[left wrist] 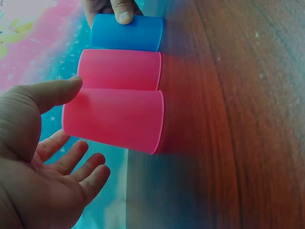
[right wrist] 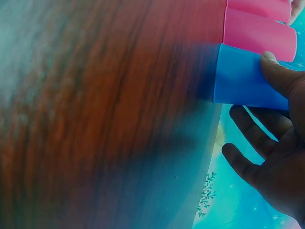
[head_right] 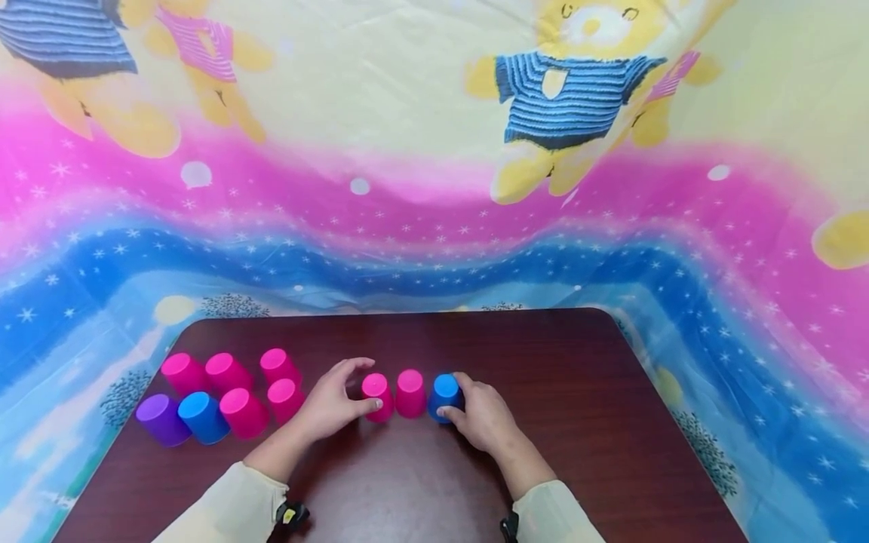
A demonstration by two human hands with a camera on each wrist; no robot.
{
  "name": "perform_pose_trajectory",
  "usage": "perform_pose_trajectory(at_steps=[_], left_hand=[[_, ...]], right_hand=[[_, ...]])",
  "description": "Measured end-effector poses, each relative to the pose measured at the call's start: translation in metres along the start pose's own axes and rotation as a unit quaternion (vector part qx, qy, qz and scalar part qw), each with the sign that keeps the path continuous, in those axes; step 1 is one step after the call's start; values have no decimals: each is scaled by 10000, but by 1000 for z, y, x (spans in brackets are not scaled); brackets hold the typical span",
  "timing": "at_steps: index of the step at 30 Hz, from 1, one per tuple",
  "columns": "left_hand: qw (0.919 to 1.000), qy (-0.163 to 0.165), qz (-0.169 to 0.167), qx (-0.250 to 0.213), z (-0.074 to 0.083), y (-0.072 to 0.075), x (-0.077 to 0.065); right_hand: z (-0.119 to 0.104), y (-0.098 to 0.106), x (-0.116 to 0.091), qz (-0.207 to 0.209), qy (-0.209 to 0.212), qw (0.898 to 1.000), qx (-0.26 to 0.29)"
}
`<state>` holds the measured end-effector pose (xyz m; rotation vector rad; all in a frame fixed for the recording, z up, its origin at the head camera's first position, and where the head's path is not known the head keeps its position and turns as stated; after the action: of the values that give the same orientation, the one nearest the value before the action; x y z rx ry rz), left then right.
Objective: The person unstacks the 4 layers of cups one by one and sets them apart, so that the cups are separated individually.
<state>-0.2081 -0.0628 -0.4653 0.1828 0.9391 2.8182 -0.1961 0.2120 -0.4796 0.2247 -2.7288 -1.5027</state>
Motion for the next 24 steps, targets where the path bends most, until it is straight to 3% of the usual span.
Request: perform_pose_trajectory(at_steps=[24], left_hand=[[9996, -239, 110, -64, -13, -19, 1]], right_hand=[[-1, 0, 0, 11, -15, 10000, -28]])
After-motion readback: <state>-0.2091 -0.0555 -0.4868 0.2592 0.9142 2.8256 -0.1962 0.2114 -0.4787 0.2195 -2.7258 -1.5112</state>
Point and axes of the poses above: each hand's wrist, its own x-axis towards the middle knuckle, its own y-axis out of the back of the hand, z = x × y, the point moved 5 cm from there along x, towards the middle knuckle, and after that the axes turned 2 degrees about -y, right-handed, at the moved point
